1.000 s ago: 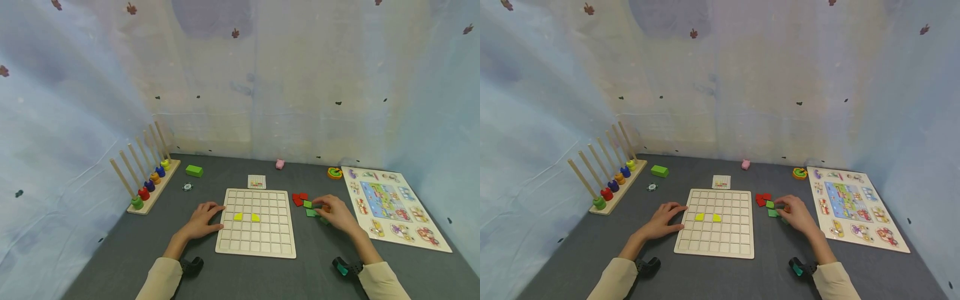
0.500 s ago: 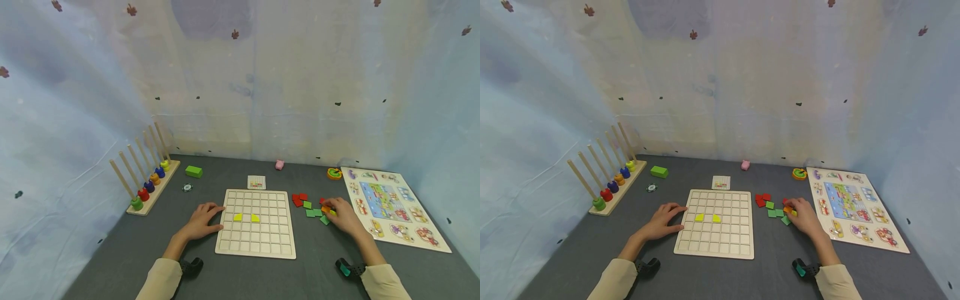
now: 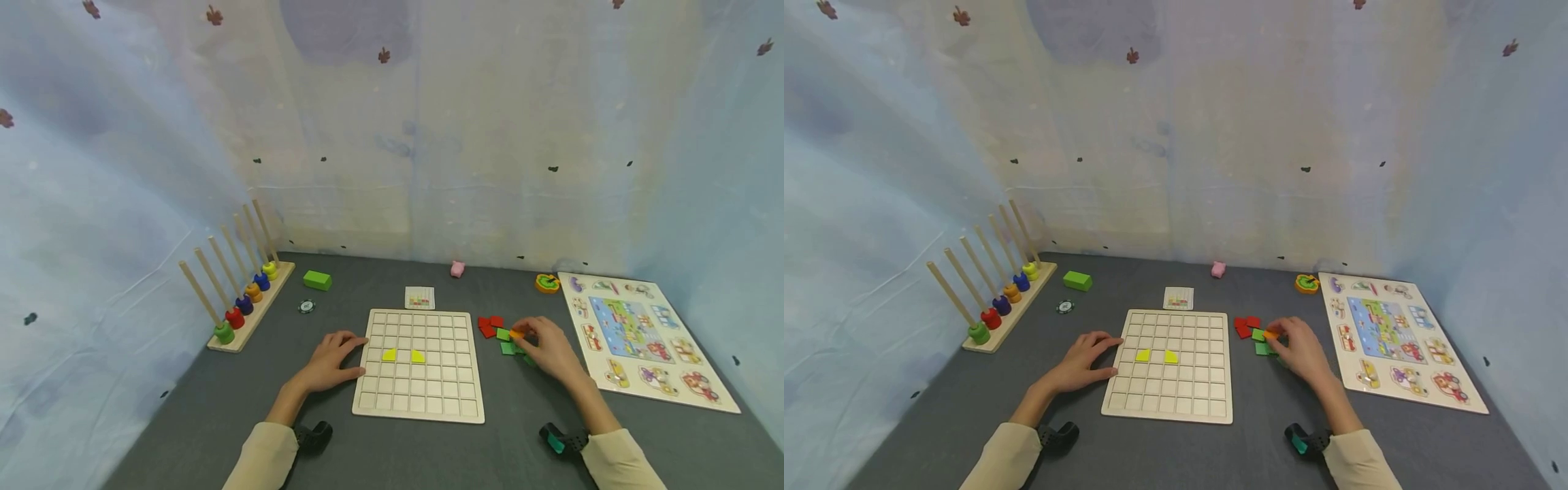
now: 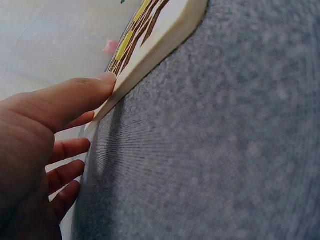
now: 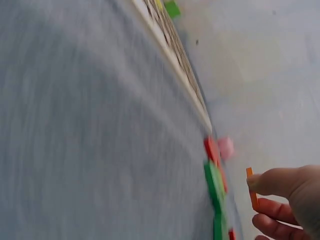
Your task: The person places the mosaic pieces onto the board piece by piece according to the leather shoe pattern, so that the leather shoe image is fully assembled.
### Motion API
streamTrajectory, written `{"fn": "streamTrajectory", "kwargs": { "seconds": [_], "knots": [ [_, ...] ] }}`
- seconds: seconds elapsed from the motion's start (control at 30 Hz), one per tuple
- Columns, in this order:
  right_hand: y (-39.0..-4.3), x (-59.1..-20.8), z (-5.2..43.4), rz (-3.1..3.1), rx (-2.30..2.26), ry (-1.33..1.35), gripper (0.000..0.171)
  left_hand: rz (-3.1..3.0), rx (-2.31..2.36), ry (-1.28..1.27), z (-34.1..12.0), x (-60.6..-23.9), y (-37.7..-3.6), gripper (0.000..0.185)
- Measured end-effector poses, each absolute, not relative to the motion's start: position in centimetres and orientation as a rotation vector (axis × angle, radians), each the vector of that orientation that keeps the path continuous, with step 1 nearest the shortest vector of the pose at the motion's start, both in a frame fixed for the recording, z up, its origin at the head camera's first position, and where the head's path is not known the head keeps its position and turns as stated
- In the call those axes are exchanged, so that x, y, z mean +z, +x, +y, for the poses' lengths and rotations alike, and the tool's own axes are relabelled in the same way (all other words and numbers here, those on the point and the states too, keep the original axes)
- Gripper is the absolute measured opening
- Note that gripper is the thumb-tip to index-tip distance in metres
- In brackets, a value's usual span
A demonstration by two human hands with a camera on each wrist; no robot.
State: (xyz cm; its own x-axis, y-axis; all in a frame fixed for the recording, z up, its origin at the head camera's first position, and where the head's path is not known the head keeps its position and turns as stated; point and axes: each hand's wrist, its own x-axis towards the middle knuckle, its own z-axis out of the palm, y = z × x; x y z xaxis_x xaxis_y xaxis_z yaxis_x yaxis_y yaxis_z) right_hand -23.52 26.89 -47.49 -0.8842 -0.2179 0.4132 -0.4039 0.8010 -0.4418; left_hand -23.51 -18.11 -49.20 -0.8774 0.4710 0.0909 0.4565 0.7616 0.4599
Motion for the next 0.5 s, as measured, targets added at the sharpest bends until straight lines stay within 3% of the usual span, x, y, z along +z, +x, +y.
{"fn": "streamTrajectory", "kwargs": {
  "seconds": [0.5],
  "knots": [
    [-22.7, -46.9, 16.8, -2.485, 1.061, 0.988, 0.017, 2.918, 0.749, 0.769, -18.0, -48.9, -23.4, 0.06]
  ]
}}
